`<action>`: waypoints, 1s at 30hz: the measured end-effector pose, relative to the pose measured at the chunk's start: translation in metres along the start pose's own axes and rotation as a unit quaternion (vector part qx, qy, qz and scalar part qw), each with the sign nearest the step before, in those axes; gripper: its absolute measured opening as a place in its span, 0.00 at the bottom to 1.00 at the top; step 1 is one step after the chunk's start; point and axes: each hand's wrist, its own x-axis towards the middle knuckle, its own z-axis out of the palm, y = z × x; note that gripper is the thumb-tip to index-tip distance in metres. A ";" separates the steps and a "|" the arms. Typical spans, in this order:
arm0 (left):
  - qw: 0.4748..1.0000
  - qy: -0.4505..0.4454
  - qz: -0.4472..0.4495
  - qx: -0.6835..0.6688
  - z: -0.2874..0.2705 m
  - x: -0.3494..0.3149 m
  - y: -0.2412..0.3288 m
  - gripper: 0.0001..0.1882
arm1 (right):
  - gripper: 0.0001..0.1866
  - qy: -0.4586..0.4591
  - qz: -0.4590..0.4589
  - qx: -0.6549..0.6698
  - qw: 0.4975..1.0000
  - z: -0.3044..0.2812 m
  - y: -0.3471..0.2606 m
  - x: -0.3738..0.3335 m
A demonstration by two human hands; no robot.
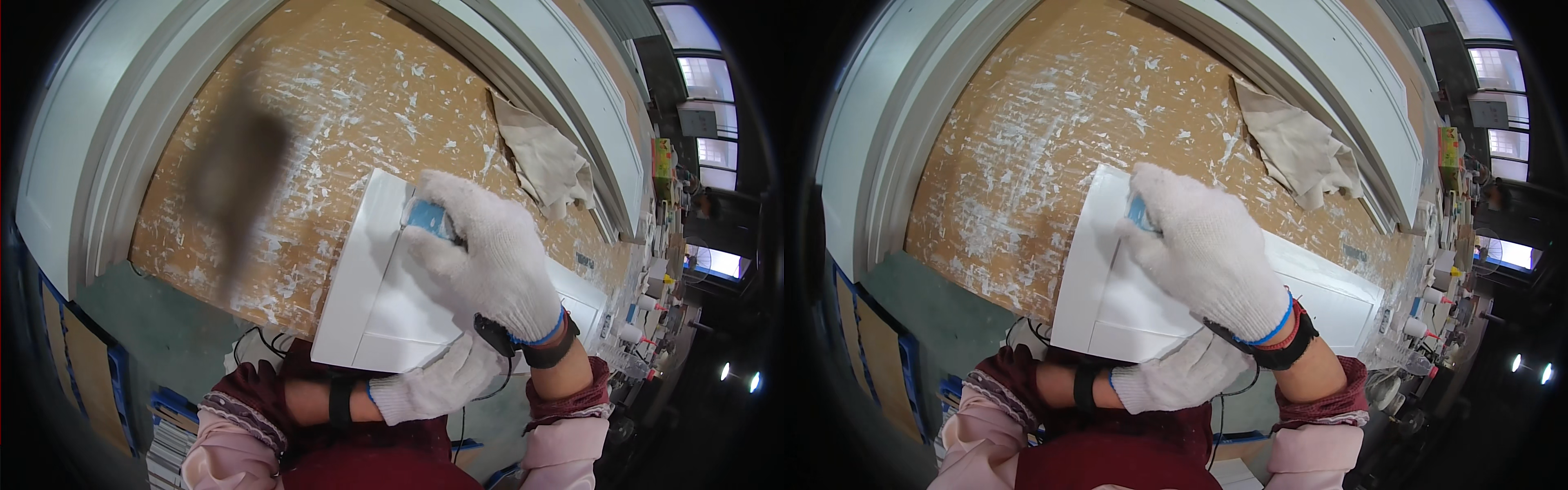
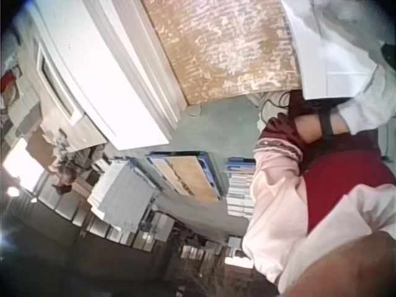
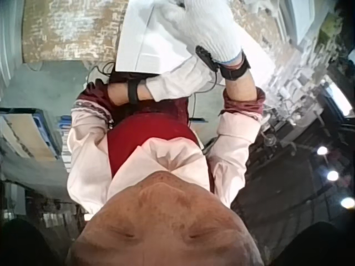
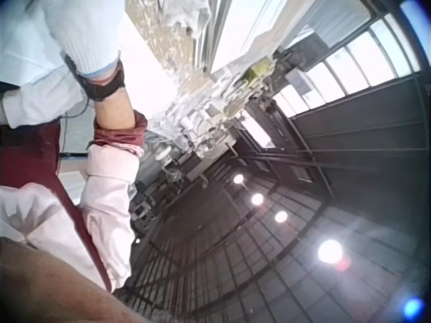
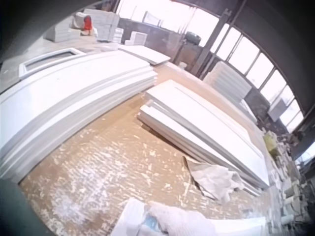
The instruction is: Applying a blue sealant or wax stick to the edges and grooves of white furniture panels.
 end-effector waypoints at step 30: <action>1.000 -0.011 0.000 -0.019 0.007 -0.008 0.007 0.20 | 0.25 0.033 -0.086 -0.072 0.993 0.013 0.009 -0.024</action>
